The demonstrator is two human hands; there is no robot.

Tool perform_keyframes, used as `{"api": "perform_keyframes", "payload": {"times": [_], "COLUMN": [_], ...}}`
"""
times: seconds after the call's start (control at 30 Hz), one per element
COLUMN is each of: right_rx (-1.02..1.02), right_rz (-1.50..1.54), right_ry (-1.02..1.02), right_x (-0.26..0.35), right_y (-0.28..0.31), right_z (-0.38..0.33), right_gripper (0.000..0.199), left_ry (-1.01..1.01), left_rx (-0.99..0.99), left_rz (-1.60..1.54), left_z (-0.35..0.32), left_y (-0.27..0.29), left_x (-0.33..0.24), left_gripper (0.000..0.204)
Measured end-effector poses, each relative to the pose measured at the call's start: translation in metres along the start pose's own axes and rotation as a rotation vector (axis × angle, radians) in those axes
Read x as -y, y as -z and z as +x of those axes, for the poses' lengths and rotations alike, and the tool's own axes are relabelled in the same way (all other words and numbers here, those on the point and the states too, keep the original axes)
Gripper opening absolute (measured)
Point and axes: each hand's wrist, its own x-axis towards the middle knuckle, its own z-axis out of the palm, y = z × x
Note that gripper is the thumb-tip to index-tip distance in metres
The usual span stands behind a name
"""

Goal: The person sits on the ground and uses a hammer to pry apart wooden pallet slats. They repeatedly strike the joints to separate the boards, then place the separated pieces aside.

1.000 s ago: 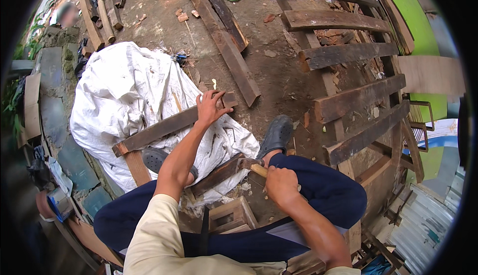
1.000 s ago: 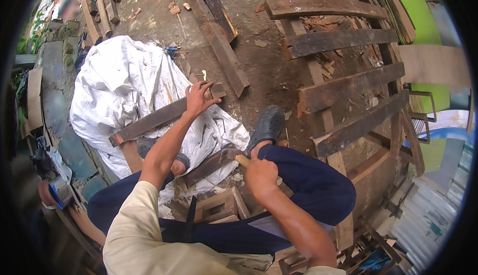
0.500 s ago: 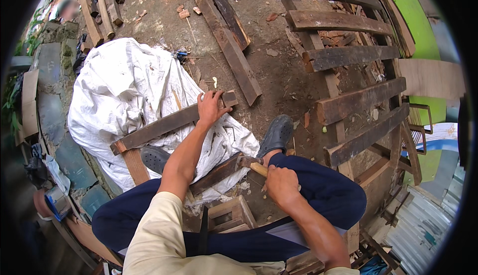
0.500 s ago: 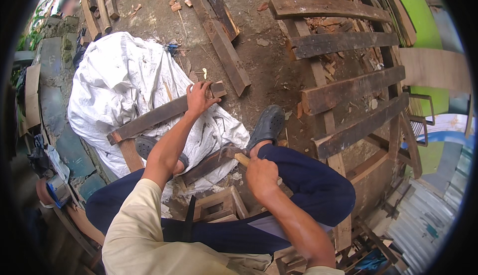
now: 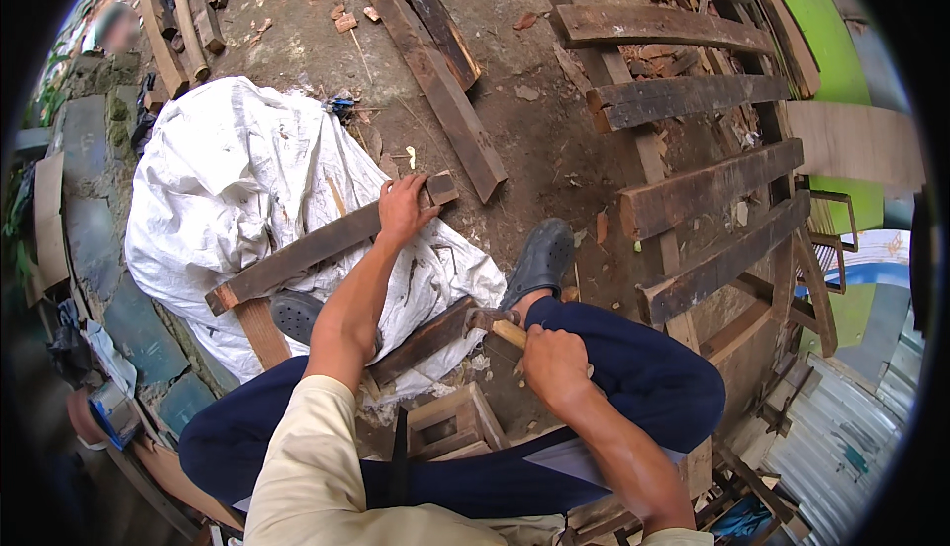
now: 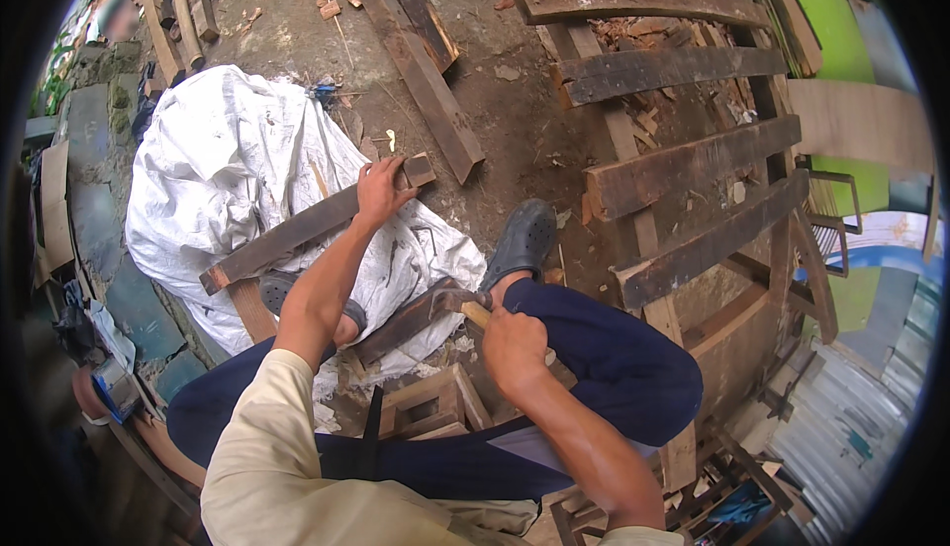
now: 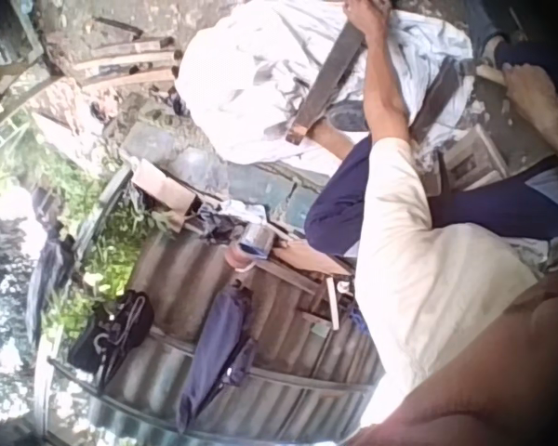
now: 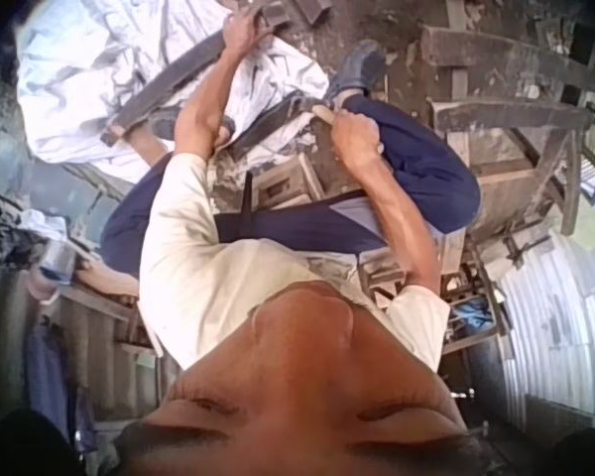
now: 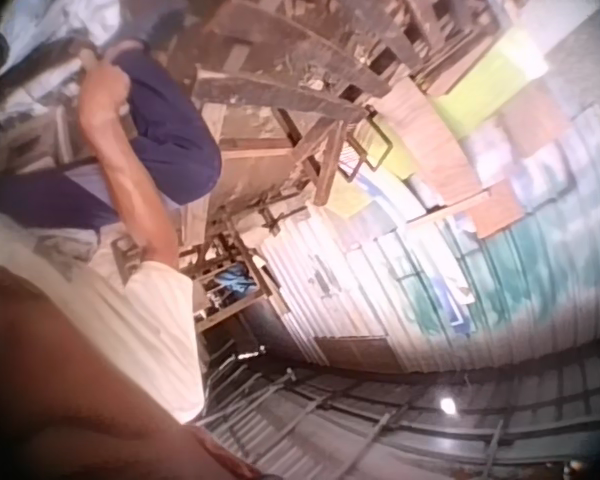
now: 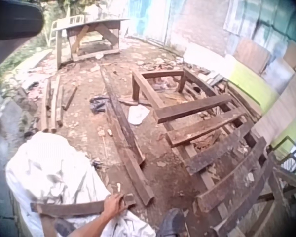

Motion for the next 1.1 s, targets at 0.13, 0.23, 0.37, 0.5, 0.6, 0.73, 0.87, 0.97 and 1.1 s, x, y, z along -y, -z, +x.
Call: {"api": "perform_keyframes", "payload": {"times": [0.13,0.23,0.37,0.5,0.6,0.73,0.87,0.97,1.1], "right_rx": [-0.006,-0.013,-0.016,0.007,0.033,0.03,-0.032,-0.034,-0.034], "right_rz": [0.009,0.016,0.027,0.03,0.036,0.03,0.007,0.003,-0.055], "right_ry": [0.003,-0.004,-0.024,-0.029,-0.008,-0.009,0.016,-0.023,-0.063], "right_x": [-0.002,-0.003,-0.004,-0.003,-0.002,-0.002,-0.003,0.0,0.004], "right_y": [-0.002,-0.004,-0.006,-0.005,0.0,0.003,-0.008,-0.008,-0.004], "right_z": [0.0,0.0,0.0,0.0,-0.001,-0.002,-0.002,-0.002,-0.005], "right_gripper": [0.021,0.019,0.016,0.014,0.015,0.015,0.014,0.014,0.014], "left_ry": [0.0,-0.024,-0.025,0.0,0.049,0.09,-0.072,-0.053,-0.015], "left_rx": [0.012,0.01,0.02,0.03,0.082,0.01,-0.024,0.038,0.03], "left_rz": [-0.011,-0.043,-0.063,-0.018,0.036,0.15,0.114,0.062,0.023], "left_z": [0.001,0.001,0.001,0.0,0.001,0.005,0.009,0.006,0.001], "left_y": [0.0,0.001,0.002,0.001,0.004,0.016,0.001,-0.005,-0.006], "left_x": [0.001,0.002,0.003,0.004,-0.005,-0.038,-0.03,-0.016,-0.016], "left_gripper": [0.073,0.072,0.071,0.075,0.078,0.081,0.082,0.078,0.076]}}
